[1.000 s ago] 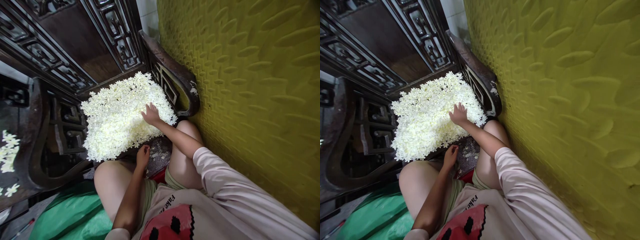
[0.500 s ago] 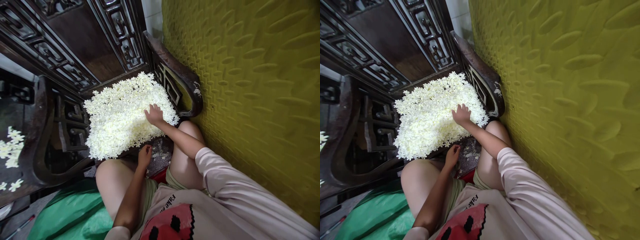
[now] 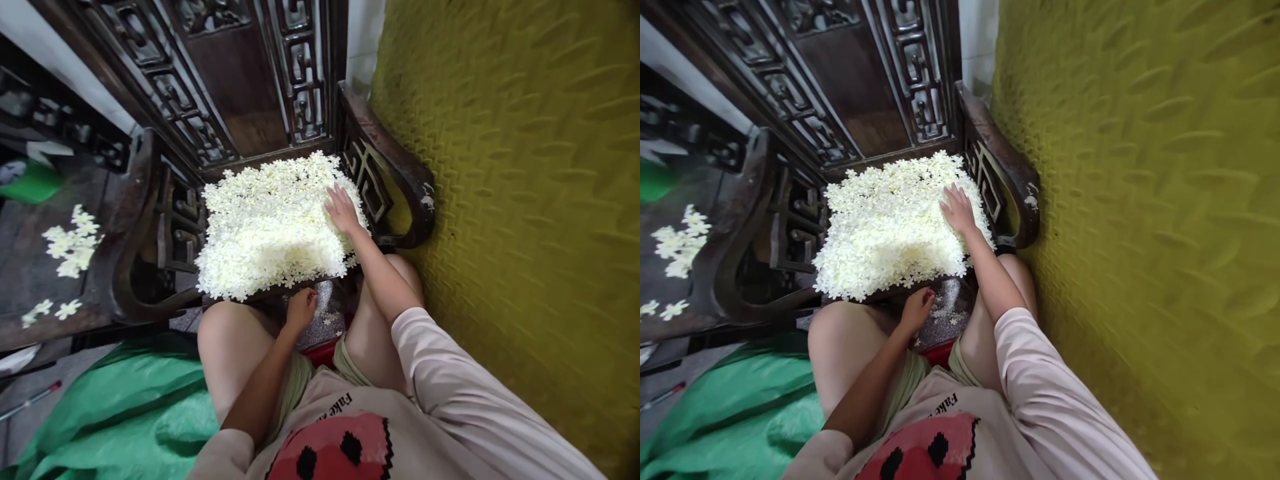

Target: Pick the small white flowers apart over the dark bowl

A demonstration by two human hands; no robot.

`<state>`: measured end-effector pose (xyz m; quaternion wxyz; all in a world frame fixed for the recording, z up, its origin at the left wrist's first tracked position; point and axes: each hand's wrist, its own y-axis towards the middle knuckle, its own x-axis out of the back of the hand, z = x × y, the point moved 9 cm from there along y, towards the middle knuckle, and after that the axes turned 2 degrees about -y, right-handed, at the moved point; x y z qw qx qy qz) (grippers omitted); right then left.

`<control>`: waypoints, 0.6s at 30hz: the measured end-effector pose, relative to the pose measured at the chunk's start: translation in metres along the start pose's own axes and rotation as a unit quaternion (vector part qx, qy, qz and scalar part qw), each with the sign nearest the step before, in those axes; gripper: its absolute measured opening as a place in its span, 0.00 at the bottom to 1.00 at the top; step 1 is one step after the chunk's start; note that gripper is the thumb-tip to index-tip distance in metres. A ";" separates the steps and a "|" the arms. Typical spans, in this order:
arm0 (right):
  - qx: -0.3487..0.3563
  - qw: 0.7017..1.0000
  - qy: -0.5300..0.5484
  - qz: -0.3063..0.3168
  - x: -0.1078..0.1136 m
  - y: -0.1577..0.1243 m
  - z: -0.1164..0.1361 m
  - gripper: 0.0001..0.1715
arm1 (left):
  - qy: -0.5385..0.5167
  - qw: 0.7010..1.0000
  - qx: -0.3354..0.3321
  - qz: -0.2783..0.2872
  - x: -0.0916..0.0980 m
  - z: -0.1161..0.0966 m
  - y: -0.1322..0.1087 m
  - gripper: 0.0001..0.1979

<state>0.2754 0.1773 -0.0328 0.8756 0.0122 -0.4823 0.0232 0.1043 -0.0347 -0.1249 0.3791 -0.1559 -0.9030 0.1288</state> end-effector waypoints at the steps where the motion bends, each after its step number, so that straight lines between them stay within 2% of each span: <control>1: 0.012 1.000 -0.003 0.022 -0.007 0.003 0.002 0.31 | 0.007 1.000 -0.003 0.004 0.000 -0.002 -0.002 0.09; 3: 0.001 0.999 -0.017 0.049 -0.015 0.010 0.001 0.29 | 0.026 1.000 -0.008 0.016 -0.001 -0.006 -0.006 0.09; 4: -0.019 0.999 -0.027 0.042 -0.013 0.013 -0.001 0.28 | 0.037 0.999 -0.010 0.023 -0.002 -0.008 -0.010 0.09; 8: -0.084 0.992 -0.031 -0.085 0.019 0.020 0.001 0.26 | 0.075 0.996 -0.017 0.053 -0.015 -0.014 -0.026 0.11; 10: -0.073 0.994 -0.009 -0.082 0.022 0.023 0.015 0.24 | 0.083 0.991 -0.050 0.092 -0.033 -0.020 -0.037 0.12; 12: -0.053 0.998 0.012 -0.031 0.011 0.031 0.033 0.22 | 0.098 0.982 -0.067 0.149 -0.057 -0.020 -0.047 0.12; 14: -0.033 0.999 0.011 0.007 -0.003 0.042 0.053 0.20 | 0.140 0.960 -0.050 0.235 -0.085 -0.011 -0.058 0.10; 16: -0.015 1.000 -0.005 0.011 -0.017 0.060 0.073 0.19 | 0.175 0.947 -0.062 0.262 -0.099 -0.007 -0.065 0.10; 18: 0.001 1.000 -0.017 0.001 -0.033 0.084 0.093 0.19 | 0.167 0.941 -0.118 0.268 -0.105 -0.016 -0.070 0.12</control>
